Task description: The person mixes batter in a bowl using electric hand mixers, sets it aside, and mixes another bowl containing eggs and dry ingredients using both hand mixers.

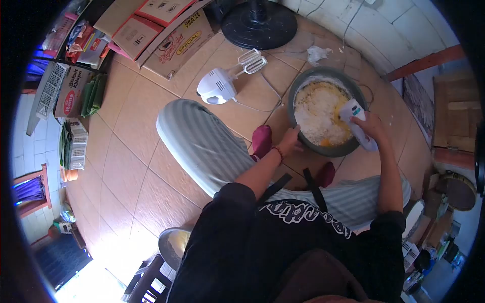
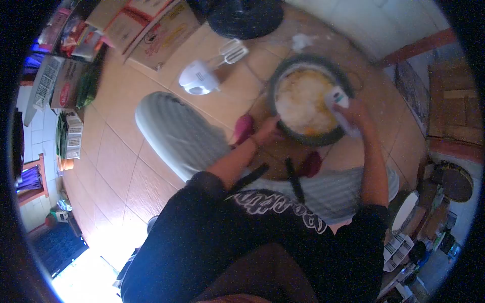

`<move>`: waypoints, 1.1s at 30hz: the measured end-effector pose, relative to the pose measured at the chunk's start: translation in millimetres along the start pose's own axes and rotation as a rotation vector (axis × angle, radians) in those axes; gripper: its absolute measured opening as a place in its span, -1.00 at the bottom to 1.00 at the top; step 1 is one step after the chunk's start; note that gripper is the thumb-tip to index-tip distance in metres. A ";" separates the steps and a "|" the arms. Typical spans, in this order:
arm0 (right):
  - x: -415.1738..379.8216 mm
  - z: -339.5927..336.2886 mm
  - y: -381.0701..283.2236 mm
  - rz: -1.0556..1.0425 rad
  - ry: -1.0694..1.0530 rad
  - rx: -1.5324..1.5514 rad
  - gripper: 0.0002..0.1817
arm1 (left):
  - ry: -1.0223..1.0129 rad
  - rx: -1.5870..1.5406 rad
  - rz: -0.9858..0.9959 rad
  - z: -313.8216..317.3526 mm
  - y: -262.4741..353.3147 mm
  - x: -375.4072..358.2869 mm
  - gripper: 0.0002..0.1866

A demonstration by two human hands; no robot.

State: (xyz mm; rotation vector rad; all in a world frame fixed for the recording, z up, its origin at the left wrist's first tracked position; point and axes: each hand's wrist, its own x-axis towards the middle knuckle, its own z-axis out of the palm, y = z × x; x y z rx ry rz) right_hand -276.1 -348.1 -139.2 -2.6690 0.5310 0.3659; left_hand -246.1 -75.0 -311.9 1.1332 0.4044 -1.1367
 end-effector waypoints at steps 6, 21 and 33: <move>-28.8 3.0 -7.2 0.062 -0.163 0.016 -0.54 | 0.064 0.109 0.248 -6.4 5.7 10.1 -0.48; -39.8 43.4 -63.9 -0.049 -0.194 0.468 -0.53 | 0.178 0.685 0.716 -38.3 90.9 76.1 -0.57; 29.0 57.6 -56.5 0.150 0.233 0.983 -0.58 | 0.256 0.595 0.709 -39.5 76.7 88.6 -0.57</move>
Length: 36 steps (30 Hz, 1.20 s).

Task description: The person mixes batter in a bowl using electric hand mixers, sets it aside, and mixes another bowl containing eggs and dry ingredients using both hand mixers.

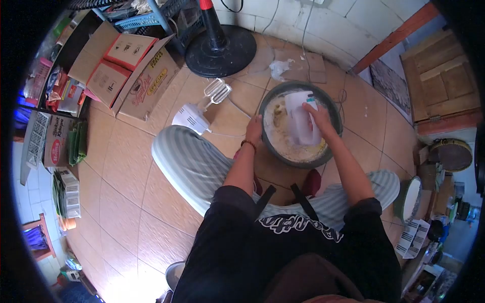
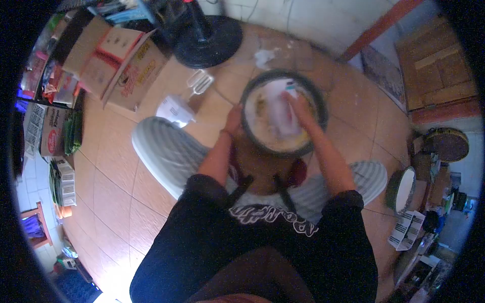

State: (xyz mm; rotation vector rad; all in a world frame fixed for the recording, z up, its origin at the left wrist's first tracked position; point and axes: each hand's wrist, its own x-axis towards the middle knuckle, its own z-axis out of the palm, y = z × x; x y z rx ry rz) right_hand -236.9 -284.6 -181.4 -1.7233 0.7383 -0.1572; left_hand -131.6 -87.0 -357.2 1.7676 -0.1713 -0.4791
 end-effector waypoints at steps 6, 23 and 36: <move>9.8 -16.6 5.7 0.110 0.213 0.158 -0.58 | -0.004 -0.010 -0.016 -1.5 4.9 -5.8 -0.58; -30.8 -1.6 -25.2 -0.024 -0.423 -0.445 -0.50 | 0.075 0.230 0.015 -1.4 19.4 -12.8 -0.57; -66.8 -72.9 -24.9 0.243 -0.623 -0.724 -0.47 | 0.101 0.254 0.082 -3.7 26.0 -16.4 -0.53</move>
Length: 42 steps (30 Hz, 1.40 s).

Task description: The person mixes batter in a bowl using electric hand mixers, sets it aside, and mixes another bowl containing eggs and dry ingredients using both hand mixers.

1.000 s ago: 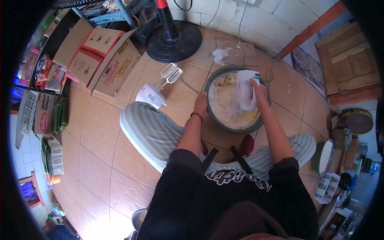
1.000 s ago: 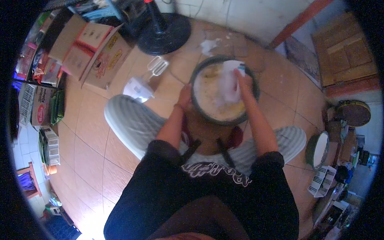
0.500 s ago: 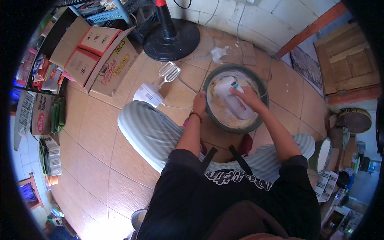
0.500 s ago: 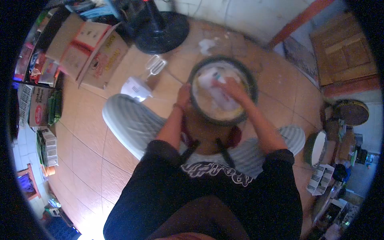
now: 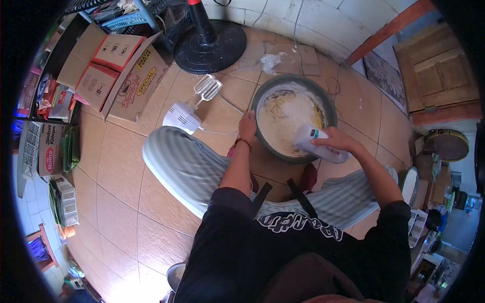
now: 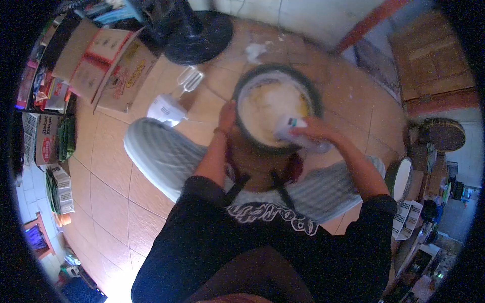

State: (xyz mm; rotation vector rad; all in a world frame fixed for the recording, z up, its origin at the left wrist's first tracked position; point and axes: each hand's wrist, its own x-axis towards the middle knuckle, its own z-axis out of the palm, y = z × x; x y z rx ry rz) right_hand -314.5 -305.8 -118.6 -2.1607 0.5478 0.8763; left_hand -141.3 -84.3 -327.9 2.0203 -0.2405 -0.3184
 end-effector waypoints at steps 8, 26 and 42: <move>44.7 29.2 -32.1 -0.286 0.191 0.065 -0.49 | -0.009 0.006 -0.029 8.3 -10.1 0.6 -0.56; 87.1 1.6 21.0 -0.097 0.713 1.169 -0.60 | 0.011 -0.029 -0.050 8.8 -5.6 -3.3 -0.54; 106.9 1.2 -22.2 0.088 0.649 0.632 -0.35 | 0.178 0.010 -0.009 13.9 8.6 -12.0 -0.60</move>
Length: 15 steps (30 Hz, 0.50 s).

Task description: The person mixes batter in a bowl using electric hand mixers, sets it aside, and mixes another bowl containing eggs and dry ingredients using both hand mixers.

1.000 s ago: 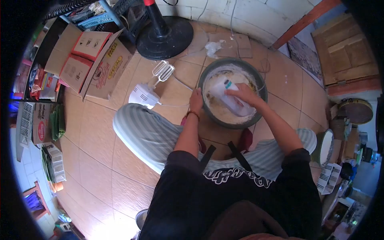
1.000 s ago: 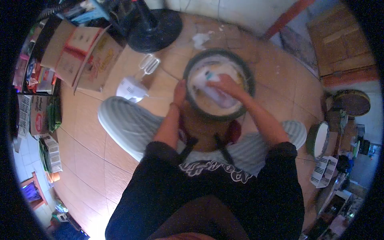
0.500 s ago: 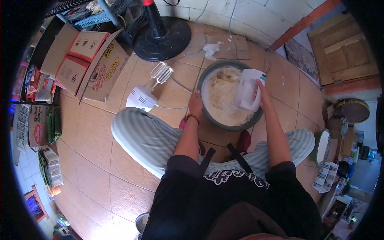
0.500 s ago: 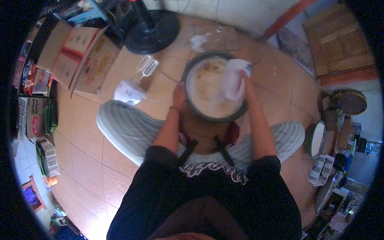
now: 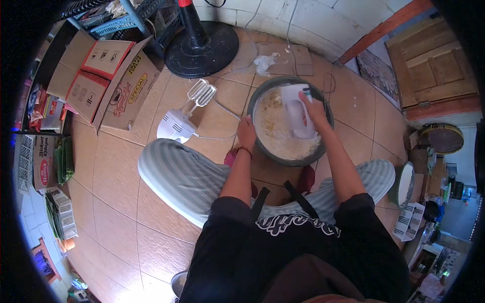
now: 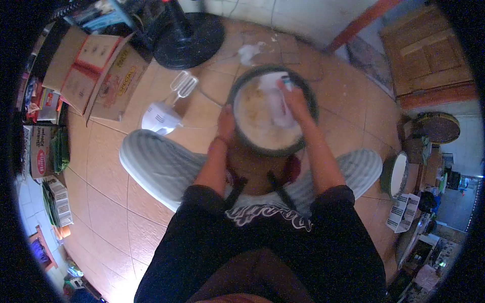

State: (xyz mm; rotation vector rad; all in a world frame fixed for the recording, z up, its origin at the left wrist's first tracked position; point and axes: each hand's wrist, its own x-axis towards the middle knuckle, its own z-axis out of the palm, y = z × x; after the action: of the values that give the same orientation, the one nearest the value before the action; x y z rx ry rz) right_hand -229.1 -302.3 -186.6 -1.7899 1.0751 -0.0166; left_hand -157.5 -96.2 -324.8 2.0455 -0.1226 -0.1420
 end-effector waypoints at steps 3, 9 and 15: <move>-1.1 12.9 3.6 -0.211 -0.060 -0.276 -0.32 | -0.042 -0.018 -0.027 -1.3 -0.8 -0.9 -0.59; -65.1 -8.3 -17.5 -0.322 -0.534 -0.380 -0.47 | 0.057 0.100 0.053 4.3 -7.9 -3.3 -0.59; -79.3 -46.7 -6.4 -0.320 -0.660 -0.617 -0.43 | -0.100 0.055 0.024 -4.1 -7.6 3.9 -0.57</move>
State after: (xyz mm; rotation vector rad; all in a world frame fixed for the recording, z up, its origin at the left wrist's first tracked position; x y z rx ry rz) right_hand -294.2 -283.3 -124.0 -2.2553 0.3168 0.7299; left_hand -152.7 -89.6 -329.8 2.0910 -0.2152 -0.2282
